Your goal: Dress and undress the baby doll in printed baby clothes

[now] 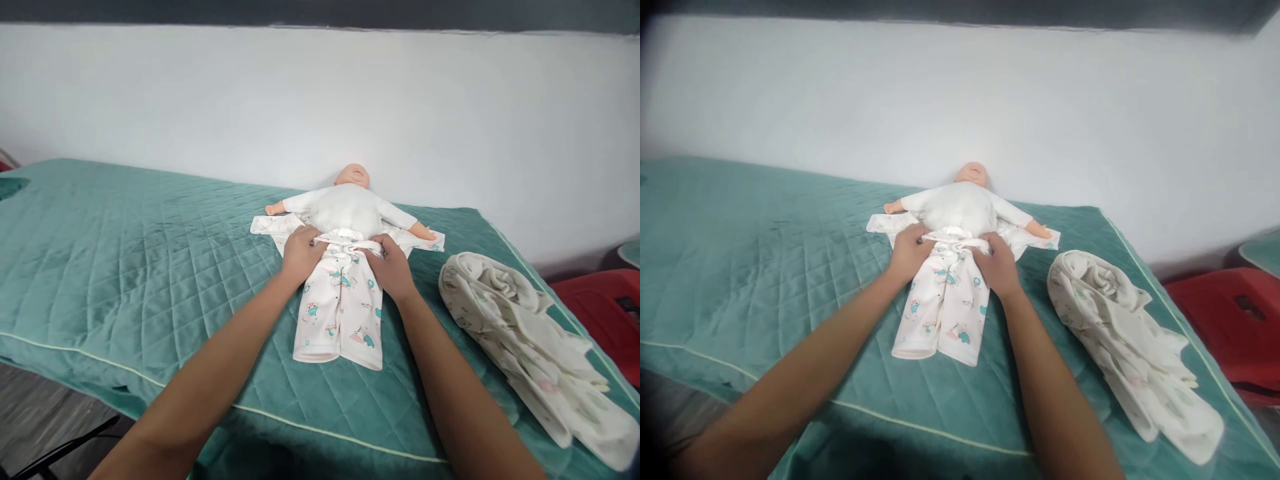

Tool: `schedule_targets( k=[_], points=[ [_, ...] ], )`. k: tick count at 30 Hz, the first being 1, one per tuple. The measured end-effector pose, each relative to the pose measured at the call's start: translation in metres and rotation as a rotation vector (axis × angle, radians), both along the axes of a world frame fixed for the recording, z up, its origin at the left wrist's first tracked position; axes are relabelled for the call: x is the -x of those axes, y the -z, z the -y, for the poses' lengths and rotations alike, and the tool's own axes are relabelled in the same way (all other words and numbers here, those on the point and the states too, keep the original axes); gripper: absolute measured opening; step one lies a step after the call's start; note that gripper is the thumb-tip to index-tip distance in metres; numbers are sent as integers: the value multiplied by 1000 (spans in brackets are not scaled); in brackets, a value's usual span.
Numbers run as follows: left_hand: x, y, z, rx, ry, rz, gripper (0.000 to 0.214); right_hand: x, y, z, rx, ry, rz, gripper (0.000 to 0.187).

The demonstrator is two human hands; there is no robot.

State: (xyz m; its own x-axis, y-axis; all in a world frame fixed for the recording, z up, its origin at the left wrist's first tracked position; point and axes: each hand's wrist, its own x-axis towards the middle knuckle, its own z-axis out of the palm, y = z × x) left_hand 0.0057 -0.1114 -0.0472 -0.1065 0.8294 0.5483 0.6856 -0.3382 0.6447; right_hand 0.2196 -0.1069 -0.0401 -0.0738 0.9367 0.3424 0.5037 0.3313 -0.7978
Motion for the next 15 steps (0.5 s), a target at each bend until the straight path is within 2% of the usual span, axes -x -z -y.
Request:
schedule_targets(
  k=[4, 6, 9, 12, 15],
  points=[
    [-1, -1, 35, -15, 23, 20, 29, -2, 3, -4, -35, 22, 36, 17],
    [-1, 0, 45, 4, 43, 31, 33, -3, 4, -6, -46, 23, 54, 15],
    [-1, 0, 48, 62, 24, 21, 32, -2, 2, -1, -40, 38, 76, 16],
    [-1, 1, 43, 80, -2, -13, 30, -1, 0, 15, -29, 60, 89, 20],
    [0, 3, 40, 78, -19, -31, 29, 2, 0, 41, 6, -25, 67, 31]
  ],
)
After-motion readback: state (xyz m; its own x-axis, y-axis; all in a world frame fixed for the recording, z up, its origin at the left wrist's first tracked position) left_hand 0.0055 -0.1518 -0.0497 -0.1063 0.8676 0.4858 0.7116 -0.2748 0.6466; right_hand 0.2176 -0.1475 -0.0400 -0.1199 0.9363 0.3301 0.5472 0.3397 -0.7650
